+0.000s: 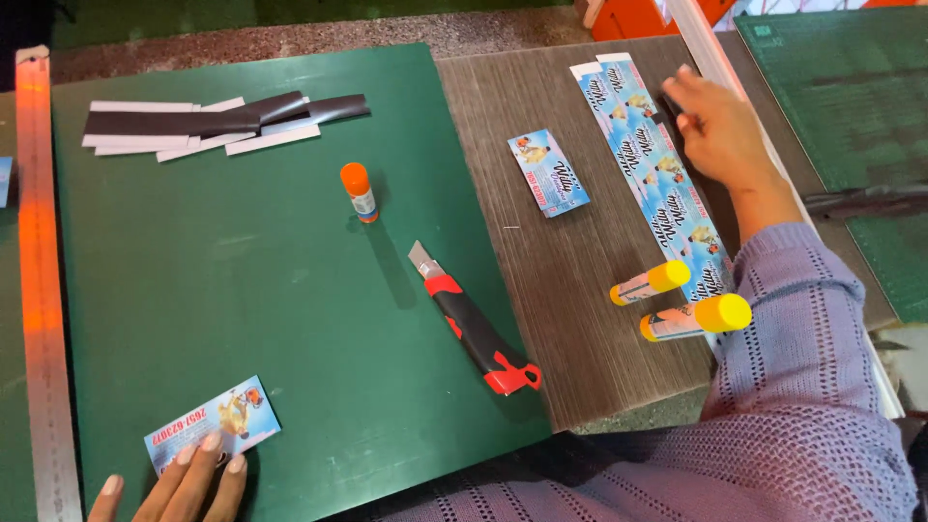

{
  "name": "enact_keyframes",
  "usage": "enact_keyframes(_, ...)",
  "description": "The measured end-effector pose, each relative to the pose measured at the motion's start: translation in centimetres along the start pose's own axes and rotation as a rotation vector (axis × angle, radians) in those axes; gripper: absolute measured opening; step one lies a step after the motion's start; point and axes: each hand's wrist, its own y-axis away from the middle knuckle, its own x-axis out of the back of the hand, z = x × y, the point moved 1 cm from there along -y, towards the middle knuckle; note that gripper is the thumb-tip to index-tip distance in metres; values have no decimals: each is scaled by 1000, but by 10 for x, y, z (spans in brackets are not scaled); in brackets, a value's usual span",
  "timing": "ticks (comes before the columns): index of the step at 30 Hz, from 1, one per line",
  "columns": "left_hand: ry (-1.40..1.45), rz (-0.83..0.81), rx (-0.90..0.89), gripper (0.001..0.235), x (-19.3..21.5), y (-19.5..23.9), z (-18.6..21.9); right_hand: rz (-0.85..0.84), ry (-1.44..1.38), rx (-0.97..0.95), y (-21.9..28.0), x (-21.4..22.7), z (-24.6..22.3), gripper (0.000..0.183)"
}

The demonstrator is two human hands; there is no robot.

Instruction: Cutting magnetic strips and attaching them to the back of business cards using a utility knife and ruler

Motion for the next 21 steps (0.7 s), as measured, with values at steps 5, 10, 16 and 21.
enact_keyframes(5,-87,-62,-72,42,30,-26,15,-191,-63,9,8,-13,15,48)
enact_keyframes(10,-60,-33,-111,52,39,-29,19,-279,80,-58,43,17,3,66)
enact_keyframes(16,-120,-217,-146,90,64,-49,23,-342,159,-55,104,39,15,80)
enact_keyframes(21,-154,-390,43,118,63,-53,27,-280,-311,28,121,16,32,30)
